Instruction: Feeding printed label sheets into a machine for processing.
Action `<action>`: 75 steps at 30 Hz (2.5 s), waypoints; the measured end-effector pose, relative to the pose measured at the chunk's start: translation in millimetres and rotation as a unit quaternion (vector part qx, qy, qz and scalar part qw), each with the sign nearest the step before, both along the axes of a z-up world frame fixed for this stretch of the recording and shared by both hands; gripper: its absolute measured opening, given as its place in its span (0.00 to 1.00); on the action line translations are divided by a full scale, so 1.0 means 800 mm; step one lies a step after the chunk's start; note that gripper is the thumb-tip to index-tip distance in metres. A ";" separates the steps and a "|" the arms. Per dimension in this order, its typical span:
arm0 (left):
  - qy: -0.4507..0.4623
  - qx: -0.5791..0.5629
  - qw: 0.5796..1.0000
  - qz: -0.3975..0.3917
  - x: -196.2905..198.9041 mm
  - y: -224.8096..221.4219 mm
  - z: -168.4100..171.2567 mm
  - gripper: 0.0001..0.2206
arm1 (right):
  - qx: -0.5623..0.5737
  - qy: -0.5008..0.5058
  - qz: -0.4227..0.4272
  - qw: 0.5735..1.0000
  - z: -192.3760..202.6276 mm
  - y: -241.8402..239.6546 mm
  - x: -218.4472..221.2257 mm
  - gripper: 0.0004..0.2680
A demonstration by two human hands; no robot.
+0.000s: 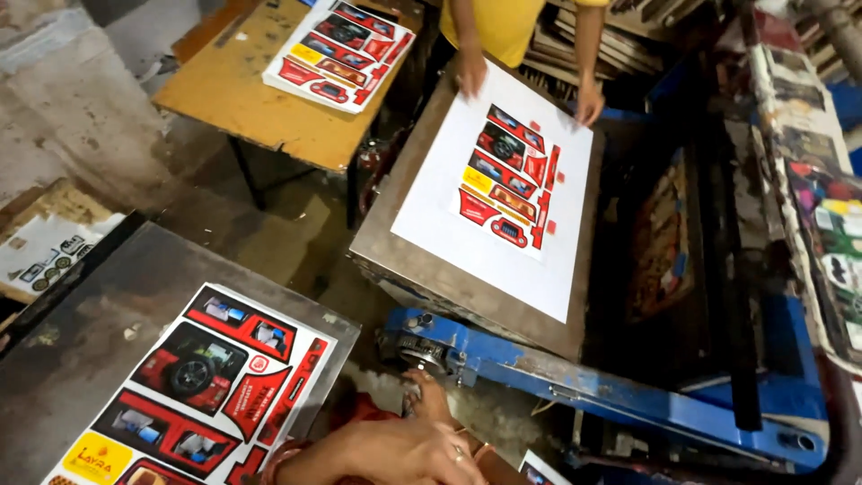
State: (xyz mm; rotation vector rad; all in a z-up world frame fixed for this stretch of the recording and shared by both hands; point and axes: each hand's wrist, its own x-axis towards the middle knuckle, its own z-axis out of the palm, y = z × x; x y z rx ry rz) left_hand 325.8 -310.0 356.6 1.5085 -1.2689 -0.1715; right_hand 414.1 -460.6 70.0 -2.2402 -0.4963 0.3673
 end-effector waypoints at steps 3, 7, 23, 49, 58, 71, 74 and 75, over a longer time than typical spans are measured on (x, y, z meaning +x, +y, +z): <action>-0.040 0.002 0.998 -0.043 0.044 0.010 0.024 0.03 | 0.029 0.010 -0.041 0.999 -0.004 -0.011 -0.005 0.17; -0.073 0.001 0.997 0.032 0.041 -0.015 0.060 0.06 | 0.032 0.001 -0.039 0.999 -0.010 -0.016 -0.002 0.16; 0.366 0.090 0.876 0.301 -0.013 0.084 -0.083 0.16 | -0.053 0.076 0.066 0.994 -0.023 0.007 0.016 0.08; 0.415 -0.559 0.486 0.528 -0.031 0.152 -0.081 0.28 | 0.485 0.398 0.164 0.761 0.131 0.210 -0.113 0.03; 0.432 -0.488 0.509 0.562 -0.029 0.126 -0.107 0.27 | 0.340 -0.177 0.318 0.867 0.138 0.186 -0.063 0.11; 0.457 -0.112 0.680 0.562 -0.034 0.100 -0.171 0.20 | 0.143 -0.225 0.301 0.916 0.119 0.177 -0.013 0.09; 0.356 0.102 0.723 0.583 -0.029 0.104 -0.142 0.18 | 0.145 -0.099 0.310 0.934 0.165 0.162 -0.013 0.06; 0.340 0.211 0.708 0.581 -0.027 0.105 -0.133 0.19 | 0.168 -0.045 0.313 0.934 0.192 0.156 -0.014 0.07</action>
